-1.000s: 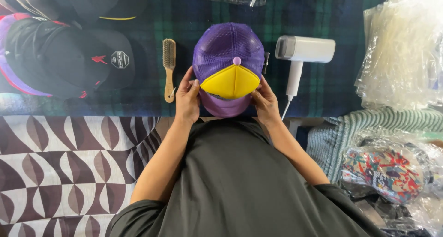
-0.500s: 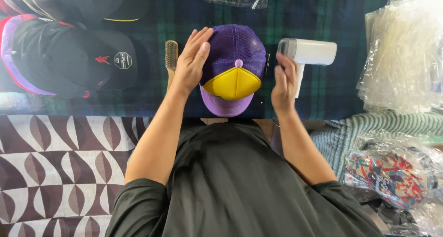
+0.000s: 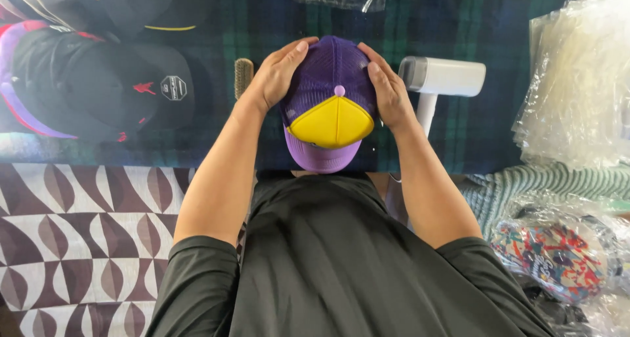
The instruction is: Cleaning and shaping a purple and yellow baseball cap using a hair dryer and a brush at a packing station.
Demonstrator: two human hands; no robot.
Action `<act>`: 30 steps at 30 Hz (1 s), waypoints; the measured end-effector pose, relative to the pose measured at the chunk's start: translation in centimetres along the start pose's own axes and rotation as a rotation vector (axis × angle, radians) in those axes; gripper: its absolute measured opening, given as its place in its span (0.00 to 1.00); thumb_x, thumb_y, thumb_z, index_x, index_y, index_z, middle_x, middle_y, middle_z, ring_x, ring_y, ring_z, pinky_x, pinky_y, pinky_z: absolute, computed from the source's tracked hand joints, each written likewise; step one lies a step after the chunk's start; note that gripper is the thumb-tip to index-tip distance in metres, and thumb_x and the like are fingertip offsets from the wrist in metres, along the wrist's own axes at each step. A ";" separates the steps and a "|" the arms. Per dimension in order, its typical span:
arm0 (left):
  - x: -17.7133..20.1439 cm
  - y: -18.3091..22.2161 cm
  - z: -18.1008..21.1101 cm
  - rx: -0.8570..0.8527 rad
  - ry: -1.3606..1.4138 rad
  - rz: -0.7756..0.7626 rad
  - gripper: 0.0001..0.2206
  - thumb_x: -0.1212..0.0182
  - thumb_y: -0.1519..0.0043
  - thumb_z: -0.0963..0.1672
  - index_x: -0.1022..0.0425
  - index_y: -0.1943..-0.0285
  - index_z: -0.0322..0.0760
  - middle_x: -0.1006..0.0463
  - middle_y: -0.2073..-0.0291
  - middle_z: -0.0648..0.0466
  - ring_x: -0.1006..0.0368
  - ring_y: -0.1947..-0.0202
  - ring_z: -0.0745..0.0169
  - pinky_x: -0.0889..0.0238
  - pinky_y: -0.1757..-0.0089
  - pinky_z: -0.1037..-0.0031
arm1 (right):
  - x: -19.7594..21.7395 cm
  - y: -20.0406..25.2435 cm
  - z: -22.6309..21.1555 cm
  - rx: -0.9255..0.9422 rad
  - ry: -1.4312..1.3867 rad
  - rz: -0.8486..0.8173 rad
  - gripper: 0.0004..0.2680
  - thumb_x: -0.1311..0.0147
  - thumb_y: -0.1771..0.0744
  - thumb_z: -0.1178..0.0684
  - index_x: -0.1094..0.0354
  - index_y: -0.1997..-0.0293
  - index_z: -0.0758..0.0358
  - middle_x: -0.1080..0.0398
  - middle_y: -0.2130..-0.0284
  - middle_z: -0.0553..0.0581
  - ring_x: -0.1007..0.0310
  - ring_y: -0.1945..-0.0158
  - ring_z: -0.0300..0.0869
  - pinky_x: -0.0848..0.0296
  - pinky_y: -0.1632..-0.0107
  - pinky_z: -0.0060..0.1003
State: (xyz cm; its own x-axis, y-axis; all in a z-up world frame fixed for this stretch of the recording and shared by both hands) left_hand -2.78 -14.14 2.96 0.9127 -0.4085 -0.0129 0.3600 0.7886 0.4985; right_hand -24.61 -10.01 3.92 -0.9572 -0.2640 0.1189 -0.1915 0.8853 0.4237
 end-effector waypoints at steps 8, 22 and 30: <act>-0.3 3.7 -4.4 -0.428 0.052 0.250 0.26 0.59 0.27 0.53 0.39 0.24 0.38 0.39 0.26 0.42 0.48 0.25 0.44 0.57 0.30 0.53 | 1.2 1.1 1.2 0.213 0.178 0.031 0.22 0.66 0.28 0.35 0.48 0.25 0.48 0.48 0.27 0.65 0.51 0.24 0.57 0.49 0.26 0.55; 0.6 1.3 -4.8 -0.506 0.012 0.185 0.23 0.66 0.23 0.51 0.34 0.26 0.39 0.35 0.30 0.36 0.53 0.26 0.29 0.64 0.30 0.41 | 0.5 1.8 4.5 0.255 0.335 0.223 0.22 0.76 0.25 0.40 0.50 0.23 0.57 0.44 0.30 0.74 0.56 0.25 0.71 0.60 0.26 0.67; 0.2 0.9 -4.6 -0.378 0.074 0.157 0.23 0.63 0.24 0.53 0.31 0.28 0.43 0.33 0.31 0.40 0.49 0.26 0.36 0.61 0.29 0.48 | 0.2 2.3 5.7 0.254 0.310 0.325 0.22 0.78 0.26 0.39 0.47 0.25 0.54 0.39 0.33 0.70 0.50 0.27 0.67 0.53 0.27 0.64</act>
State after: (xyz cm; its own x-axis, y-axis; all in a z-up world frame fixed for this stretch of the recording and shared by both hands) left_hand -1.39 -11.41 -0.63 0.9687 -0.2464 -0.0314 0.2483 0.9576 0.1458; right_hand -26.52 -5.81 -0.21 -0.8742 -0.0265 0.4849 0.0218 0.9954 0.0938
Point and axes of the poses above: each hand's wrist, its own y-axis away from the middle knuckle, its own x-axis out of the back of the hand, z = x × y, the point moved 5 cm from there along -y, towards the middle knuckle
